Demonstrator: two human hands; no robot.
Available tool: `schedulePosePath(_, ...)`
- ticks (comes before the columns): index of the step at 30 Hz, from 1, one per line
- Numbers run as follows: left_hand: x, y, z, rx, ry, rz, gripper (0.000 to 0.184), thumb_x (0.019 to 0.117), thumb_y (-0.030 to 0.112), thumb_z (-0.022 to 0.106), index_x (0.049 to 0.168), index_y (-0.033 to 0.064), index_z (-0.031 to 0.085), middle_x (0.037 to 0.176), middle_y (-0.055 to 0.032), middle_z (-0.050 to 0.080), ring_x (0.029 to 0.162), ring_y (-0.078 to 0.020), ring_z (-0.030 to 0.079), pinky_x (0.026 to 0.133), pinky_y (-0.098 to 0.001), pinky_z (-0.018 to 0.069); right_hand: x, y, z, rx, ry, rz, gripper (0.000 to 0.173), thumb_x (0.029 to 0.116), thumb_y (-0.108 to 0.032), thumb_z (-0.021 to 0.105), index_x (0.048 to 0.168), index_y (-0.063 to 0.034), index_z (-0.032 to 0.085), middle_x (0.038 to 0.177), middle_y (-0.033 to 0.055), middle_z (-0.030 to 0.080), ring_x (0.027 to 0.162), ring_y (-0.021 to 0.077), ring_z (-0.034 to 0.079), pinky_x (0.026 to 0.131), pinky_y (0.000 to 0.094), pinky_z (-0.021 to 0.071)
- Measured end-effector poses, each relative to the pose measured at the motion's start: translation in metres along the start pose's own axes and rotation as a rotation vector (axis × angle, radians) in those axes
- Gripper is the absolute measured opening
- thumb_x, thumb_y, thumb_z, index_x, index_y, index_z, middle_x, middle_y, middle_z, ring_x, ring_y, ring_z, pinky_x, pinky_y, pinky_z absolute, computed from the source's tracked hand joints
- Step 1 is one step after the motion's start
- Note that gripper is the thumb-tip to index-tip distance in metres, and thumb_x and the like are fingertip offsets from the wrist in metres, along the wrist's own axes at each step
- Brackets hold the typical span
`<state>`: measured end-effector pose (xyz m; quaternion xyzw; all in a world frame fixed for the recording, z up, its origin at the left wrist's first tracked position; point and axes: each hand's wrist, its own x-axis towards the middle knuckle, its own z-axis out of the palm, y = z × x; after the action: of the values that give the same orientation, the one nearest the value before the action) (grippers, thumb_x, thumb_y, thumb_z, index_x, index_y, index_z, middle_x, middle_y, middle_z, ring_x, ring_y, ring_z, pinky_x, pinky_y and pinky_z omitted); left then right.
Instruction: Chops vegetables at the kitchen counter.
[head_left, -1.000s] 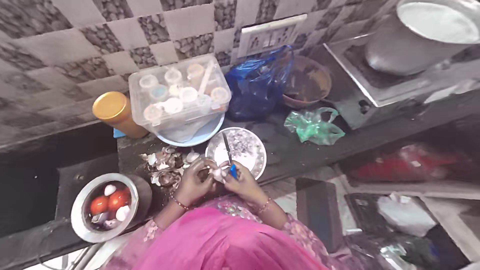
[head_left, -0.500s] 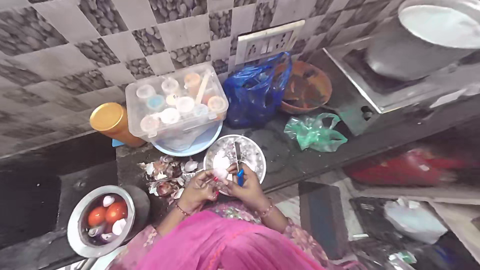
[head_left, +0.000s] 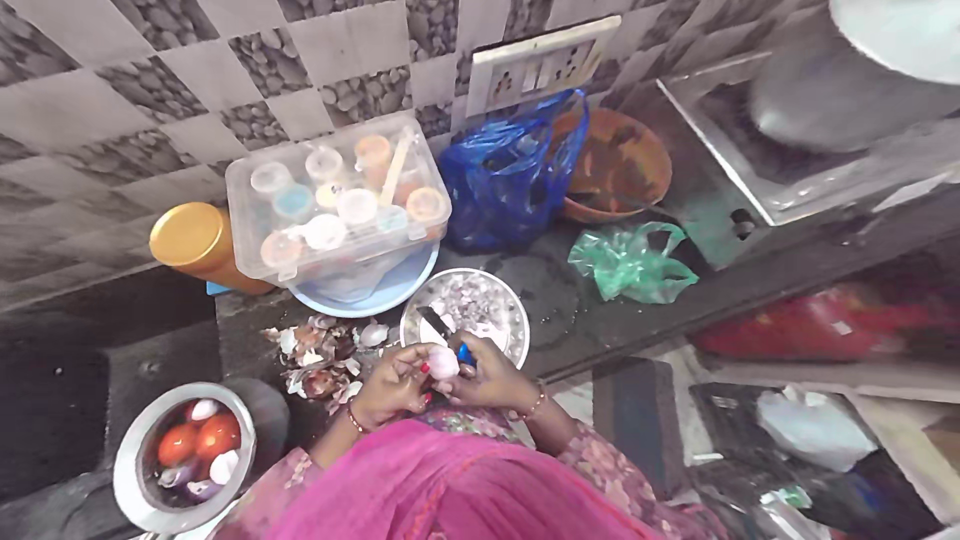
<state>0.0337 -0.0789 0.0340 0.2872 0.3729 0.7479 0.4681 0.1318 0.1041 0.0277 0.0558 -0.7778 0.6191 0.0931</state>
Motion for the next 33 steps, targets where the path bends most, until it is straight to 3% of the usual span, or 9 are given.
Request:
schedulePosePath(7, 0.001, -0.009, -0.007, -0.05, -0.006, -0.042, 0.03, 0.0967, 0.02, 0.068, 0.126, 0.0182, 0.068, 0.111, 0.0069, 0.074, 0.096, -0.0032, 0.069, 0.086, -0.0236, 0.0575, 0.001, 0.008, 0.005, -0.003, -0.017, 0.036, 0.052, 0.0918, -0.046, 0.068, 0.098, 0.005, 0.059, 0.069, 0.0008, 0.057, 0.06, -0.0009, 0.052, 0.057, 0.0175, 0.0453)
schedulePosePath(12, -0.001, -0.013, -0.01, -0.078, -0.028, -0.079, 0.029, 0.098, 0.021, 0.066, 0.127, 0.0204, 0.068, 0.109, 0.009, 0.074, 0.09, 0.0011, 0.068, 0.08, -0.0189, 0.0565, -0.003, 0.015, 0.01, 0.047, -0.019, 0.063, 0.054, 0.0916, -0.048, 0.068, 0.099, 0.0052, 0.058, 0.072, 0.0017, 0.059, 0.063, -0.001, 0.054, 0.059, 0.0177, 0.0469)
schedulePosePath(20, -0.006, -0.018, -0.016, -0.003, -0.014, -0.105, 0.028, 0.099, 0.023, 0.065, 0.127, 0.0224, 0.067, 0.107, 0.0126, 0.073, 0.09, 0.0025, 0.067, 0.08, -0.0183, 0.0565, -0.007, 0.02, 0.021, 0.09, -0.006, 0.059, 0.05, 0.095, -0.042, 0.065, 0.097, 0.0069, 0.059, 0.073, 0.0046, 0.062, 0.064, 0.0006, 0.058, 0.06, 0.0195, 0.0501)
schedulePosePath(22, -0.007, -0.015, -0.015, 0.027, 0.02, -0.143, 0.026, 0.0978, 0.023, 0.066, 0.124, 0.024, 0.067, 0.103, 0.0142, 0.073, 0.086, 0.0034, 0.067, 0.077, -0.0172, 0.0562, -0.007, 0.018, 0.021, 0.079, -0.03, 0.1, 0.048, 0.0964, -0.04, 0.063, 0.099, 0.0078, 0.06, 0.075, 0.0052, 0.063, 0.065, 0.0013, 0.06, 0.061, 0.0204, 0.0518)
schedulePosePath(27, -0.012, -0.013, -0.013, 0.014, 0.101, -0.298, 0.015, 0.0988, 0.019, 0.059, 0.105, 0.0298, 0.067, 0.078, 0.0175, 0.068, 0.056, 0.0091, 0.055, 0.05, -0.0093, 0.0446, -0.012, 0.02, 0.026, 0.024, -0.057, 0.212, 0.042, 0.103, -0.035, 0.052, 0.097, 0.0051, 0.064, 0.07, 0.0028, 0.061, 0.062, 0.0032, 0.057, 0.059, 0.0231, 0.0494)
schedulePosePath(30, -0.014, -0.019, -0.012, -0.018, 0.196, -0.341, 0.02, 0.097, 0.011, 0.053, 0.103, 0.0256, 0.065, 0.074, 0.0152, 0.067, 0.053, 0.0075, 0.053, 0.048, -0.01, 0.0434, -0.015, 0.021, 0.029, 0.026, -0.07, 0.358, 0.039, 0.1043, -0.033, 0.05, 0.093, 0.0017, 0.063, 0.071, 0.0008, 0.058, 0.063, 0.0036, 0.055, 0.061, 0.0244, 0.0474)
schedulePosePath(33, -0.012, -0.028, -0.01, -0.075, 0.315, -0.355, 0.022, 0.0948, 0.005, 0.049, 0.102, 0.0199, 0.065, 0.075, 0.0124, 0.066, 0.059, 0.0045, 0.056, 0.057, -0.0132, 0.0478, -0.012, 0.019, 0.03, -0.001, -0.084, 0.506, 0.041, 0.105, -0.035, 0.048, 0.088, 0.0004, 0.062, 0.072, 0.0018, 0.055, 0.065, 0.0064, 0.053, 0.062, 0.0275, 0.0463)
